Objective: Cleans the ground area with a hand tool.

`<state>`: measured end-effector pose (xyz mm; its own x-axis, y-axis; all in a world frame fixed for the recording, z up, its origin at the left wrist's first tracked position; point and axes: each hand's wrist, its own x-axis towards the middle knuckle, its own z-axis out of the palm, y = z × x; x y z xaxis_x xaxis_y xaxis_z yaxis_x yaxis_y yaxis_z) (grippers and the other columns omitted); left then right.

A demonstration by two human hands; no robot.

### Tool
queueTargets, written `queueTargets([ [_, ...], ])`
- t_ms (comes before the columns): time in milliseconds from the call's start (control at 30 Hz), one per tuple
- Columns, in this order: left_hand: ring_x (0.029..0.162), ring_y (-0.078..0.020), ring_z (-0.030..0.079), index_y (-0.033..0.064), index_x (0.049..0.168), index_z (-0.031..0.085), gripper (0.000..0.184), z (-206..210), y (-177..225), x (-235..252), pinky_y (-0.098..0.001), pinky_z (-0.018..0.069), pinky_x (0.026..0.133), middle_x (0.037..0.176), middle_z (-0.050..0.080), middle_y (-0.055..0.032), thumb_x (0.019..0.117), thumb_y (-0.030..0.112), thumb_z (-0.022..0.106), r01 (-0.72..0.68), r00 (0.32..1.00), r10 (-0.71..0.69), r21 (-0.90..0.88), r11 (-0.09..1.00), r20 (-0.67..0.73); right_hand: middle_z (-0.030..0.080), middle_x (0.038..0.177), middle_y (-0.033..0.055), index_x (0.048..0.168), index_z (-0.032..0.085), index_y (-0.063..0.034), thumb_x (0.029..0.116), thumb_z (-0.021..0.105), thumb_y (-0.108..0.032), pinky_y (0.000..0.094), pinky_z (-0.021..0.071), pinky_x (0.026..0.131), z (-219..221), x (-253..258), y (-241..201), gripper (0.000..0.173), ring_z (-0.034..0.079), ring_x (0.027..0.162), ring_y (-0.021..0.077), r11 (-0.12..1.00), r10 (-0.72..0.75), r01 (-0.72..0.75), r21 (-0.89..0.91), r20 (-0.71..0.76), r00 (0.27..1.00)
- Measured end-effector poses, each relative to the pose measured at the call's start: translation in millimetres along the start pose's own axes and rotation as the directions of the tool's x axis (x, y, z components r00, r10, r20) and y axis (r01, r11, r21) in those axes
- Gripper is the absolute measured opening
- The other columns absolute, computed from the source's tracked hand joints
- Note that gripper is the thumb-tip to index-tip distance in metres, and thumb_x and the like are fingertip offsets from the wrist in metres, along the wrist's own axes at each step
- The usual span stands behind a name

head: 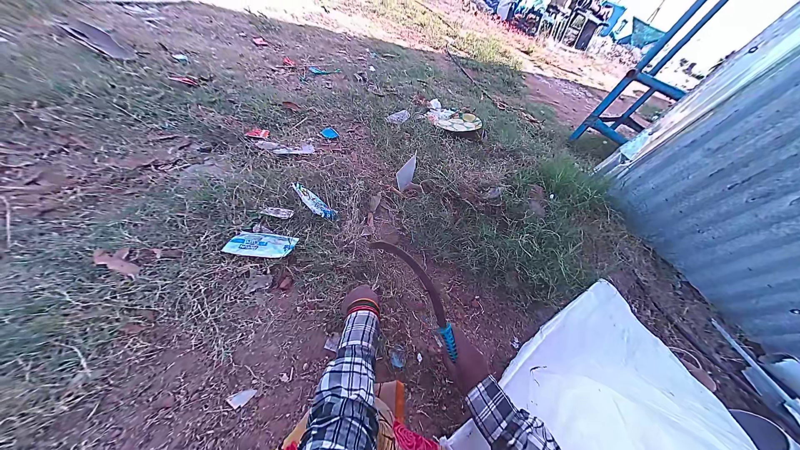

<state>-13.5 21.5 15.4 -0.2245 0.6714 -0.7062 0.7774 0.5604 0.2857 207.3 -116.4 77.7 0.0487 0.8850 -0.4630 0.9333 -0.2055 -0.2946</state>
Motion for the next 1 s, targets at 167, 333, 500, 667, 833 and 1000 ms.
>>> queueTargets([
  [167,0.136,-0.0355,0.057,0.0066,0.140,0.061,0.039,2,-4,0,-0.0592,0.0467,0.108,0.144,0.060,-0.0187,0.1054,0.022,0.050,-0.015,1.000,0.015,-0.022,1.000,-0.008,0.063,0.139,0.0211,0.150,0.048,-0.0004,0.0994,0.062,-0.017,0.0521,0.0567,0.096,-9,23,-34,0.055,0.070,0.114,0.0369,0.954,-0.300,0.292,-0.066,-0.215,0.930],
  [333,0.138,-0.0365,0.054,0.0024,0.140,0.059,0.041,0,-10,3,-0.0602,0.0453,0.109,0.147,0.057,-0.0207,0.1058,0.024,0.051,-0.045,0.999,0.044,0.003,0.999,0.030,0.058,0.144,0.0239,0.161,0.028,-0.0126,0.1028,0.060,-0.021,0.0618,0.0496,0.103,-8,31,44,0.067,0.063,0.124,0.0431,0.960,0.105,-0.048,-0.276,0.196,0.975],
  [500,0.134,-0.0376,0.057,-0.0016,0.133,0.063,0.042,9,4,3,-0.0602,0.0480,0.106,0.142,0.060,-0.0226,0.1027,0.026,0.056,-0.013,0.999,0.012,0.035,0.999,0.046,0.057,0.146,0.0214,0.161,0.031,-0.0082,0.1012,0.061,-0.021,0.0567,0.0473,0.108,3,-8,65,0.069,0.061,0.128,0.0386,0.966,0.161,-0.128,-0.226,0.134,0.978],
  [667,0.134,-0.0367,0.057,0.0029,0.137,0.062,0.041,8,-3,4,-0.0606,0.0478,0.106,0.143,0.060,-0.0209,0.1040,0.026,0.054,-0.017,1.000,0.017,0.038,0.999,0.017,0.058,0.144,0.0201,0.157,0.037,-0.0059,0.1019,0.060,-0.022,0.0546,0.0509,0.104,-19,4,-7,0.062,0.064,0.124,0.0363,0.995,-0.055,0.056,-0.082,0.005,0.998],
  [833,0.137,-0.0368,0.055,0.0032,0.139,0.061,0.044,4,-8,4,-0.0600,0.0452,0.109,0.146,0.058,-0.0212,0.1053,0.031,0.054,-0.043,0.998,0.043,-0.007,0.999,0.047,0.054,0.150,0.0187,0.159,0.036,-0.0094,0.1024,0.058,-0.017,0.0566,0.0517,0.102,-22,17,-8,0.061,0.064,0.125,0.0384,0.973,-0.050,0.068,-0.221,0.084,0.995],
  [1000,0.138,-0.0379,0.054,0.0000,0.137,0.062,0.044,8,1,2,-0.0610,0.0439,0.110,0.145,0.058,-0.0230,0.1051,0.030,0.054,-0.071,0.995,0.067,0.042,0.997,0.080,0.063,0.136,0.0236,0.157,0.036,-0.0072,0.0978,0.064,-0.016,0.0601,0.0503,0.103,13,-17,56,0.066,0.065,0.122,0.0412,0.963,0.181,-0.136,-0.233,0.182,0.967],
])
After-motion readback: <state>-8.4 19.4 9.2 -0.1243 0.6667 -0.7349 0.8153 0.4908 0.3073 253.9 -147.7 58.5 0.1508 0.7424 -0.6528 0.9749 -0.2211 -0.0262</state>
